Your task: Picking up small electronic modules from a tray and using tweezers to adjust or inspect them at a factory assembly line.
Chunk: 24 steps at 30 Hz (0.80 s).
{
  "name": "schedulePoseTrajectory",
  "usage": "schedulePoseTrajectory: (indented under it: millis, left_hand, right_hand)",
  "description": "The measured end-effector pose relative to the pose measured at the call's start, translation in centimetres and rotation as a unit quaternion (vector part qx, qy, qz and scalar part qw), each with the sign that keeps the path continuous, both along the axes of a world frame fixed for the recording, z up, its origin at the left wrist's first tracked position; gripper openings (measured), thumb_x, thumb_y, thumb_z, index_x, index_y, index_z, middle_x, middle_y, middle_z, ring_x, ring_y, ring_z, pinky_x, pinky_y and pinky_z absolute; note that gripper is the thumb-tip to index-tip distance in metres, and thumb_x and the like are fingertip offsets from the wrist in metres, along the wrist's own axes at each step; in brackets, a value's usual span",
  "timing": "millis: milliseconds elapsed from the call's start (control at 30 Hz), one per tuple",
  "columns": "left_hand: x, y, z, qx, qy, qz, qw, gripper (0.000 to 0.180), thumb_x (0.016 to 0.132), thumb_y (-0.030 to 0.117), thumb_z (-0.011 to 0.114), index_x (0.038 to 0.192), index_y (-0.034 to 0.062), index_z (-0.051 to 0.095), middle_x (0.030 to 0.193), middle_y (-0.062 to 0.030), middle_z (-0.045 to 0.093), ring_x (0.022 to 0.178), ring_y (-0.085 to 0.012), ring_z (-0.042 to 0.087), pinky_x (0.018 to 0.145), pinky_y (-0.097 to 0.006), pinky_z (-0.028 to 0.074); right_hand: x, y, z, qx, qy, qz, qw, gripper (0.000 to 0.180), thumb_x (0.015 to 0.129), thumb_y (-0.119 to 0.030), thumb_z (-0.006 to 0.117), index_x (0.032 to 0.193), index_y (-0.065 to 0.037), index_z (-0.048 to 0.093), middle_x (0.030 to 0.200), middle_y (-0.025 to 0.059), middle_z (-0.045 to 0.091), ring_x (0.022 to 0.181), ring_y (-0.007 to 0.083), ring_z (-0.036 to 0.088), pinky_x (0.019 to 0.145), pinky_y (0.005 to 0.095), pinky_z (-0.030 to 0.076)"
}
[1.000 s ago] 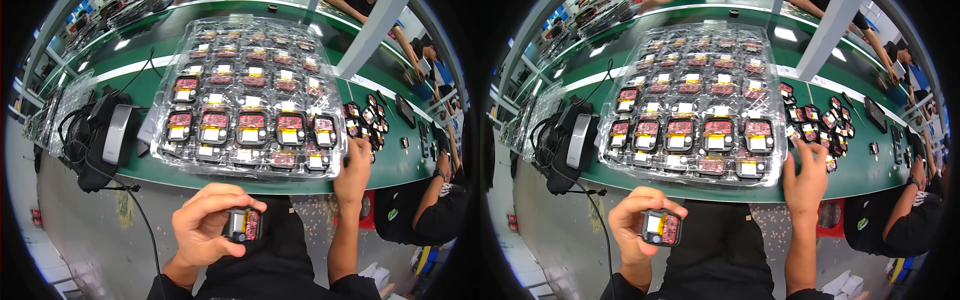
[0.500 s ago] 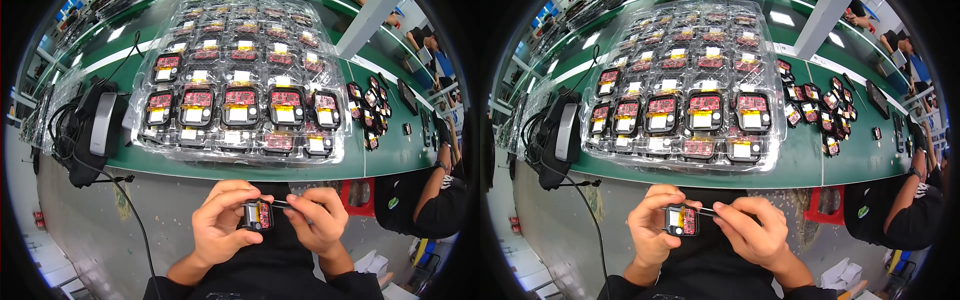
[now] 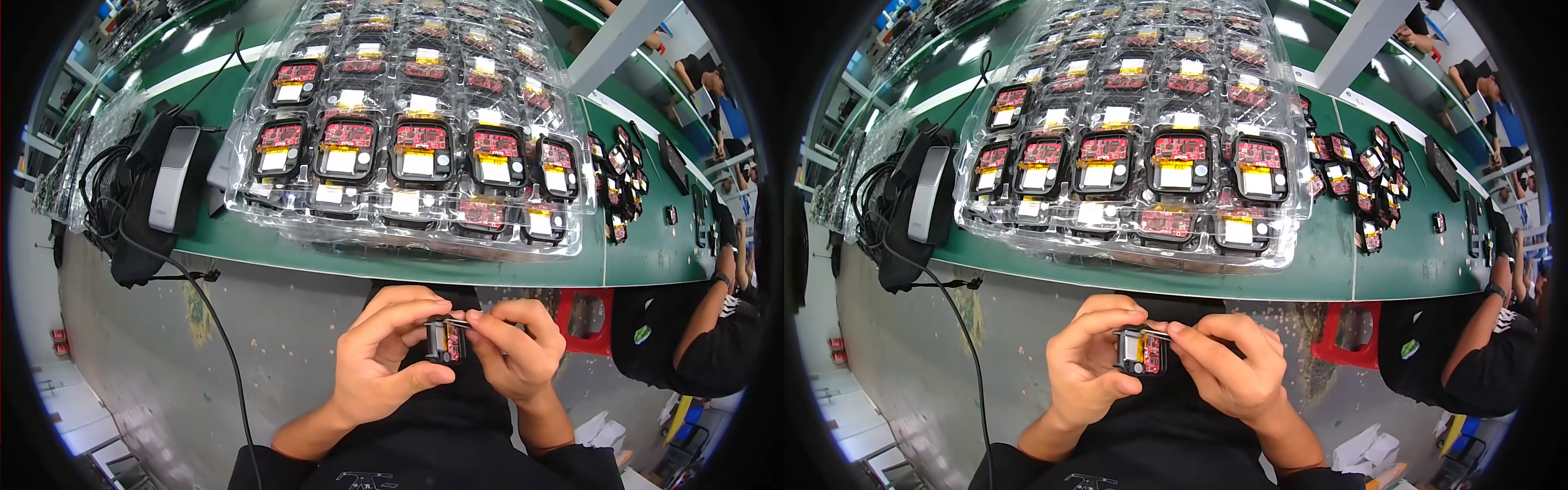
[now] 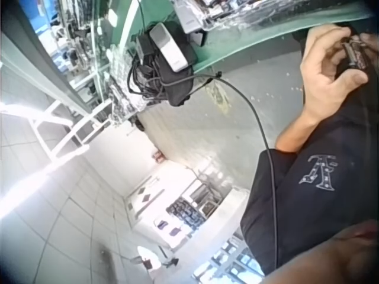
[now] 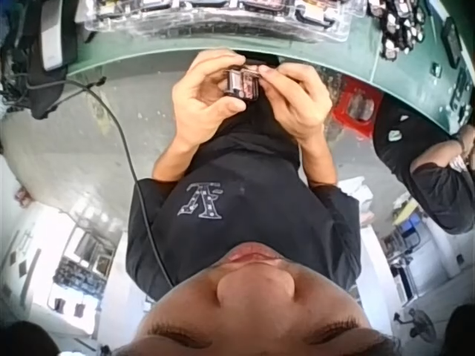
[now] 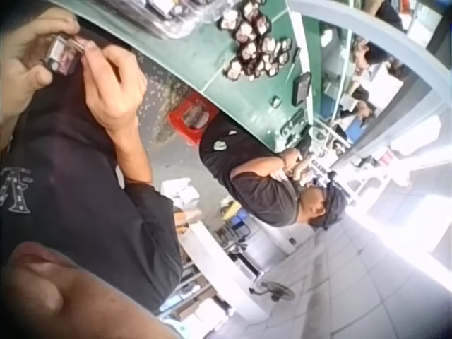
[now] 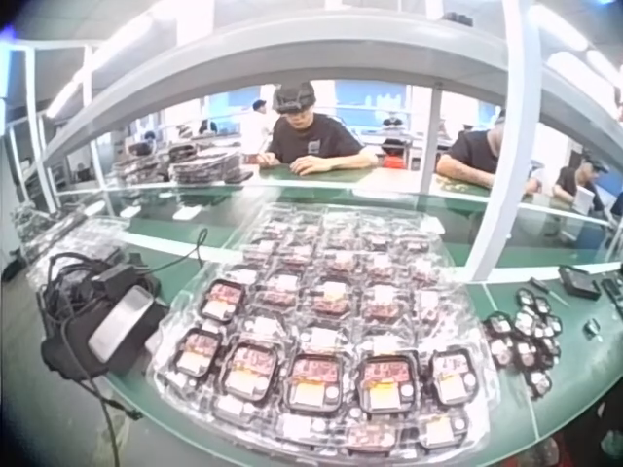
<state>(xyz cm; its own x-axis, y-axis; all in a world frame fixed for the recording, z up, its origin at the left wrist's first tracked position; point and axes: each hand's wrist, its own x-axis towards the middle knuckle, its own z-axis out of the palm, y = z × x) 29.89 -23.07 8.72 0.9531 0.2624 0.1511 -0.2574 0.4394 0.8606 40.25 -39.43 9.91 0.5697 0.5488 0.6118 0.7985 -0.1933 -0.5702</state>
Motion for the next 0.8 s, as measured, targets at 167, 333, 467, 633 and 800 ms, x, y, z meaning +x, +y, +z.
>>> schedulePoseTrajectory:
  millis: [167,333,467,633,800]
  left_hand:
    - [-0.1,-0.3,-0.5,-0.011,0.011,0.001,1.0,0.058,0.083,0.003,0.084,0.133,-0.0073,0.057,0.135,-0.0143,0.049,0.126,-0.0253,0.057,0.107,-0.038,0.052]
    - [-0.2,-1.2,-0.8,-0.064,0.013,0.018,0.998,0.056,0.085,0.001,0.082,0.134,-0.0078,0.055,0.135,-0.0138,0.049,0.125,-0.0248,0.058,0.107,-0.038,0.052]
    - [-0.2,-1.1,-1.0,-0.064,0.03,0.023,0.997,0.056,0.086,0.002,0.081,0.134,-0.0084,0.055,0.135,-0.0136,0.048,0.125,-0.0248,0.058,0.107,-0.038,0.052]
    - [-0.1,-0.9,-1.1,-0.036,0.021,0.03,0.999,0.057,0.086,0.003,0.08,0.135,-0.0092,0.054,0.136,-0.0141,0.048,0.125,-0.0258,0.059,0.107,-0.038,0.052]
    - [-0.1,-0.8,-1.3,-0.027,0.011,0.01,1.0,0.059,0.085,0.005,0.081,0.137,-0.0089,0.055,0.14,-0.016,0.047,0.126,-0.0268,0.059,0.109,-0.04,0.052]
  right_hand:
    - [-0.5,-0.4,-0.3,-0.041,0.024,-0.006,0.999,0.025,0.077,0.0,0.083,0.101,-0.005,0.077,0.085,0.0085,0.066,0.067,0.0178,0.063,0.057,0.0276,0.05]
    - [-1.0,0.2,-0.7,-0.012,0.031,-0.034,0.999,0.024,0.075,0.0,0.084,0.097,-0.004,0.077,0.082,0.0074,0.065,0.062,0.0172,0.061,0.053,0.0277,0.048]
    - [-0.7,0.4,-0.9,-0.018,0.031,-0.034,0.999,0.025,0.073,0.001,0.085,0.096,-0.004,0.076,0.081,0.0068,0.066,0.062,0.0179,0.063,0.051,0.0276,0.049]
    - [-1.2,0.1,-1.3,-0.014,0.071,-0.04,0.997,0.026,0.077,0.003,0.081,0.102,-0.001,0.074,0.087,0.0084,0.065,0.065,0.0161,0.062,0.053,0.0274,0.049]
    - [-0.7,-0.3,-1.1,0.036,0.222,-0.037,0.974,0.03,0.081,0.002,0.075,0.111,0.002,0.072,0.094,0.008,0.064,0.065,0.0105,0.057,0.054,0.025,0.046]
